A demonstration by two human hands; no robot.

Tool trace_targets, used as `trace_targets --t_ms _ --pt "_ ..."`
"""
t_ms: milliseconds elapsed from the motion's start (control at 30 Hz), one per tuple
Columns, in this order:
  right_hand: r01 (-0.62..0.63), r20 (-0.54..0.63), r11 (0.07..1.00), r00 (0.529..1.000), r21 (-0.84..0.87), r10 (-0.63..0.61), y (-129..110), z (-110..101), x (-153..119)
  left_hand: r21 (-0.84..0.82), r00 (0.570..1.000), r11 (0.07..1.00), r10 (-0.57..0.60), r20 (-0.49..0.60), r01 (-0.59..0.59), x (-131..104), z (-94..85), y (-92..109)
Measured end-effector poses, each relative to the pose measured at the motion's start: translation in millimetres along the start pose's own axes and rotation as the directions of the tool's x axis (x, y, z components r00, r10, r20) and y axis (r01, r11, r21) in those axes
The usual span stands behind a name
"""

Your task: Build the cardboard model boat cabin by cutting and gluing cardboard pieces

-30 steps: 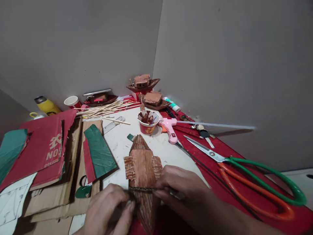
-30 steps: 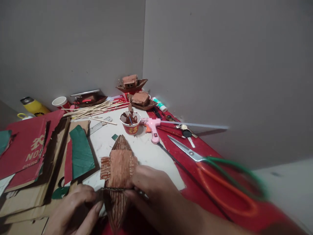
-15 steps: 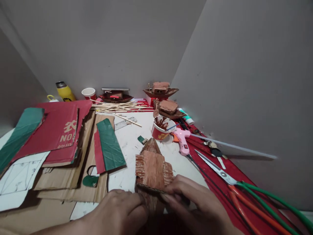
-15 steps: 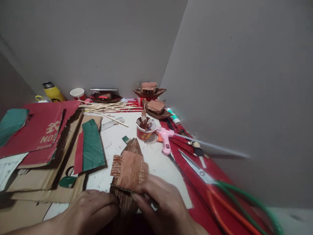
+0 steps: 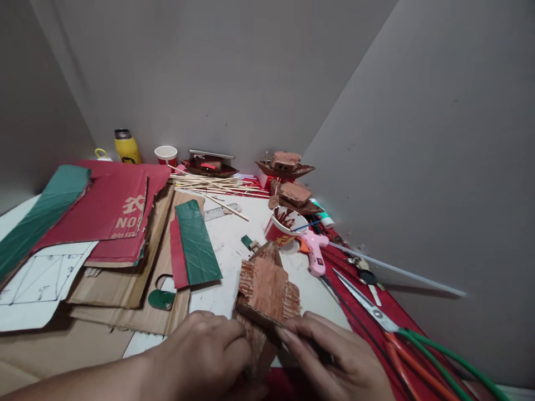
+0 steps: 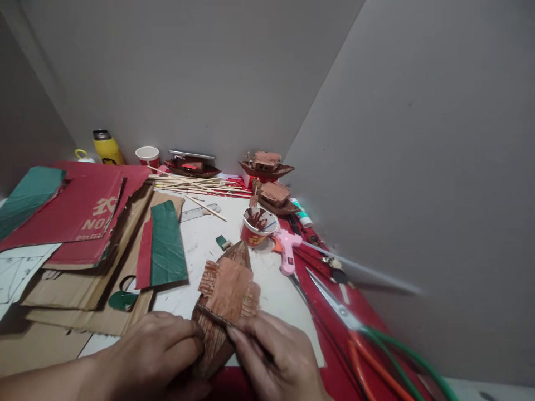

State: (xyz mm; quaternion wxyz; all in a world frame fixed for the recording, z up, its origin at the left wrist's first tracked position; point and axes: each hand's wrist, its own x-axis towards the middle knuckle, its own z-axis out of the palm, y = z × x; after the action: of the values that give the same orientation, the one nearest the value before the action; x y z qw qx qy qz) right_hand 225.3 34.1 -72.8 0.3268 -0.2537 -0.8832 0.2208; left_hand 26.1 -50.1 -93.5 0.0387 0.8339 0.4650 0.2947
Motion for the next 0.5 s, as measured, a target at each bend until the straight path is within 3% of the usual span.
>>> trace_targets --t_ms 500 --pt "0.025 0.02 0.995 1.0 -0.092 -0.024 6.7 4.1 -3.8 -0.042 0.997 0.998 -0.055 -0.062 0.052 2.6 -0.7 0.5"
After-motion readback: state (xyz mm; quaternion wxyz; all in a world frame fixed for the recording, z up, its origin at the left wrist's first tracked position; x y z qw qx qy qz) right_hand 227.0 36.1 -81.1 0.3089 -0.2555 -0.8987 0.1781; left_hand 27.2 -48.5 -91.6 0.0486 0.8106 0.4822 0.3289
